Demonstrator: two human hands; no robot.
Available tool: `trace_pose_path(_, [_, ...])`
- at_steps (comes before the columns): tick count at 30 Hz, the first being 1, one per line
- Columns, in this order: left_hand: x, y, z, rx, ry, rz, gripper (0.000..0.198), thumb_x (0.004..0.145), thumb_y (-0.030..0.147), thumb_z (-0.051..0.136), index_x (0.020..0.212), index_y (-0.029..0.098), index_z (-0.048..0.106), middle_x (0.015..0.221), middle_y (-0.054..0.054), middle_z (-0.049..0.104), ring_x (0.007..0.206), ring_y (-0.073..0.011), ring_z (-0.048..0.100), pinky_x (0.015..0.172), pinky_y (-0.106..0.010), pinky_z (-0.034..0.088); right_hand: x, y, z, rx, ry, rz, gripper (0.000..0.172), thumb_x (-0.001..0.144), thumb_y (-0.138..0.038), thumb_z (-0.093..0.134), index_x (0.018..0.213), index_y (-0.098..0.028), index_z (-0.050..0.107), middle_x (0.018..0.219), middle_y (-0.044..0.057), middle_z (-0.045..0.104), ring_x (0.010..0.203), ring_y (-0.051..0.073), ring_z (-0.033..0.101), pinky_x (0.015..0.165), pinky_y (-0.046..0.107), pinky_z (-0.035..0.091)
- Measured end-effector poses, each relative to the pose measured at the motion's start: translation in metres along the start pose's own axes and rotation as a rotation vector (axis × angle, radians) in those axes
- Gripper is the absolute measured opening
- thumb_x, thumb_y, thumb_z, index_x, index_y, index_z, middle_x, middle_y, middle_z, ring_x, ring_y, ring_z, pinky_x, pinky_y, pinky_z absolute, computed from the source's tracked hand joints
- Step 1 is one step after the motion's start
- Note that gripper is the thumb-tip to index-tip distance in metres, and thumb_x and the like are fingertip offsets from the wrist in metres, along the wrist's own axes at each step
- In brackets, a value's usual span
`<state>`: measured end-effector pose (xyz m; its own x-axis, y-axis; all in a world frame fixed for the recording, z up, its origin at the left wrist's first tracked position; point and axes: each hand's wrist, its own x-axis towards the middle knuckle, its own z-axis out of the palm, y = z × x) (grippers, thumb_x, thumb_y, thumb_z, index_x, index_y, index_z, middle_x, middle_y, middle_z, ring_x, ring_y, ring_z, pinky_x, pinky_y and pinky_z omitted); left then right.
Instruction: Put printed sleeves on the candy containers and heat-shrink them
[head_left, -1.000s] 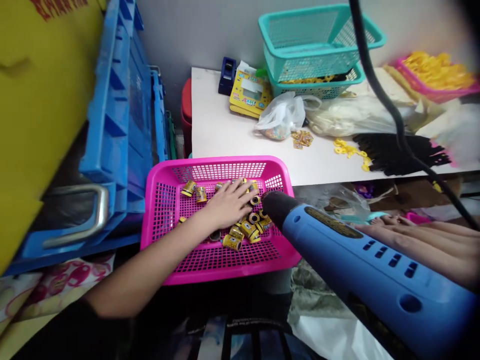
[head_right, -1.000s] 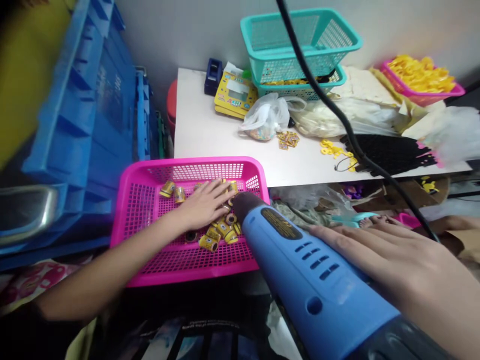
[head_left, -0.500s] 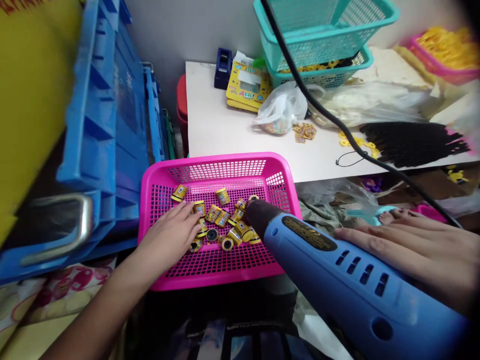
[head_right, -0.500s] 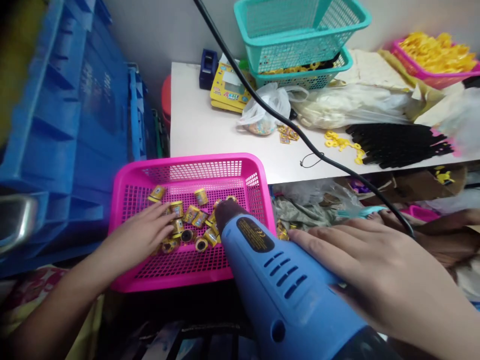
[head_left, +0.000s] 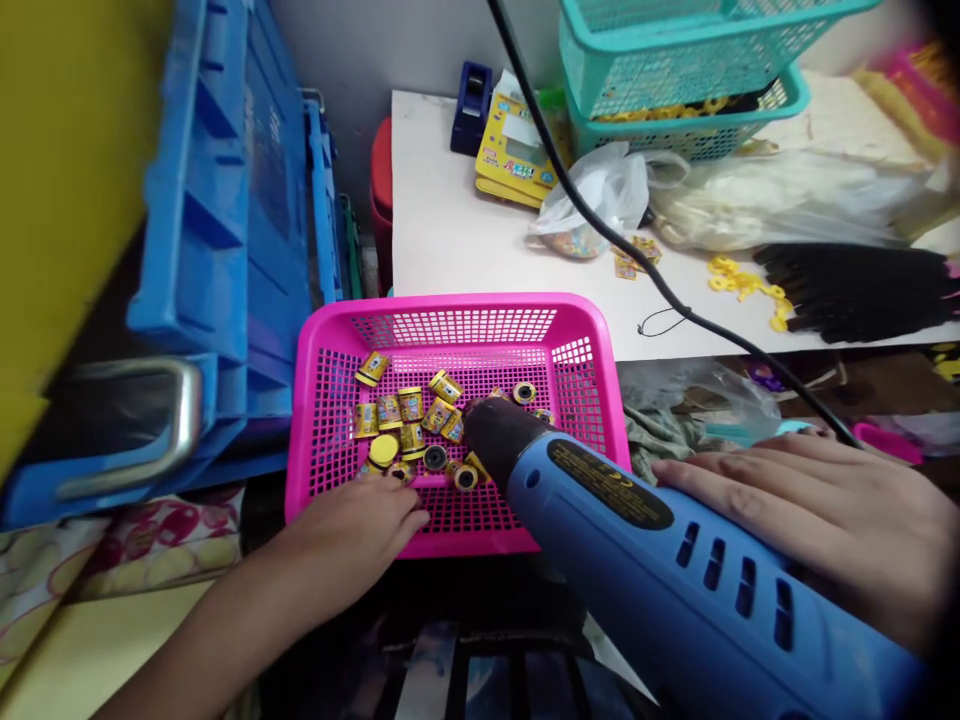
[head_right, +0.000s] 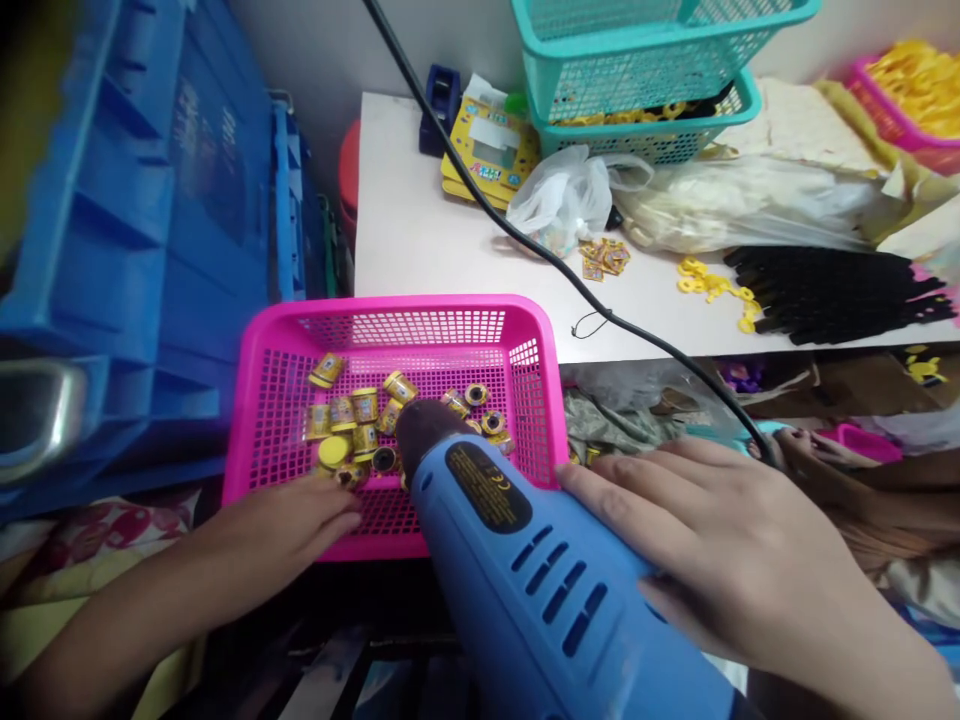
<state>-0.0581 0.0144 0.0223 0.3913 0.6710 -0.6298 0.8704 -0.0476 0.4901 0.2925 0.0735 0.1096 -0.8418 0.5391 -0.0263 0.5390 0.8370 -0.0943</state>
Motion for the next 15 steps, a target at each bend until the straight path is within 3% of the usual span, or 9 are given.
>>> trace_pose_path(2, [0.002, -0.009, 0.000, 0.004, 0.071, 0.005, 0.041, 0.099, 0.035, 0.033, 0.088, 0.021, 0.069, 0.091, -0.006, 0.071, 0.089, -0.0241, 0.066, 0.081, -0.040, 0.051, 0.003, -0.001, -0.001, -0.001, 0.004, -0.002, 0.046, 0.098, -0.032, 0.030, 0.142, -0.027, 0.044, 0.104, 0.007, 0.075, 0.086, 0.028, 0.072, 0.070, 0.044, 0.054])
trace_pose_path(5, [0.020, -0.029, -0.012, 0.098, 0.311, -0.012, 0.039, 0.098, 0.031, 0.034, 0.095, 0.018, 0.070, 0.101, -0.011, 0.071, 0.100, -0.0261, 0.065, 0.092, -0.043, 0.050, -0.001, -0.002, -0.004, -0.015, -0.006, 0.011, 0.049, 0.097, -0.032, 0.031, 0.144, -0.028, 0.042, 0.105, 0.007, 0.074, 0.087, 0.029, 0.072, 0.071, 0.045, 0.054])
trace_pose_path(9, [0.061, -0.054, -0.035, 0.187, 0.576, -0.221, 0.038, 0.095, 0.015, 0.032, 0.114, 0.010, 0.064, 0.117, -0.018, 0.068, 0.110, -0.0289, 0.063, 0.099, -0.043, 0.047, -0.016, -0.005, -0.006, -0.080, -0.006, 0.022, 0.053, 0.094, -0.035, 0.034, 0.146, -0.027, 0.042, 0.109, 0.009, 0.073, 0.089, 0.033, 0.072, 0.075, 0.051, 0.054])
trace_pose_path(11, [0.078, -0.059, -0.040, 0.190, 0.609, -0.291, 0.039, 0.093, 0.011, 0.031, 0.120, 0.007, 0.060, 0.112, -0.022, 0.069, 0.106, -0.0317, 0.066, 0.093, -0.044, 0.050, -0.023, -0.006, -0.005, -0.093, 0.003, 0.014, 0.056, 0.094, -0.038, 0.033, 0.149, -0.029, 0.040, 0.107, 0.008, 0.074, 0.088, 0.033, 0.072, 0.076, 0.053, 0.055])
trace_pose_path(15, [0.094, -0.059, -0.038, 0.174, 0.581, -0.249, 0.047, 0.092, 0.021, 0.046, 0.136, 0.004, 0.046, 0.106, -0.024, 0.070, 0.098, -0.0362, 0.069, 0.081, -0.046, 0.054, -0.032, -0.006, -0.004, -0.080, 0.022, 0.019, 0.057, 0.094, -0.044, 0.034, 0.150, -0.032, 0.039, 0.102, 0.006, 0.074, 0.088, 0.033, 0.072, 0.074, 0.051, 0.057])
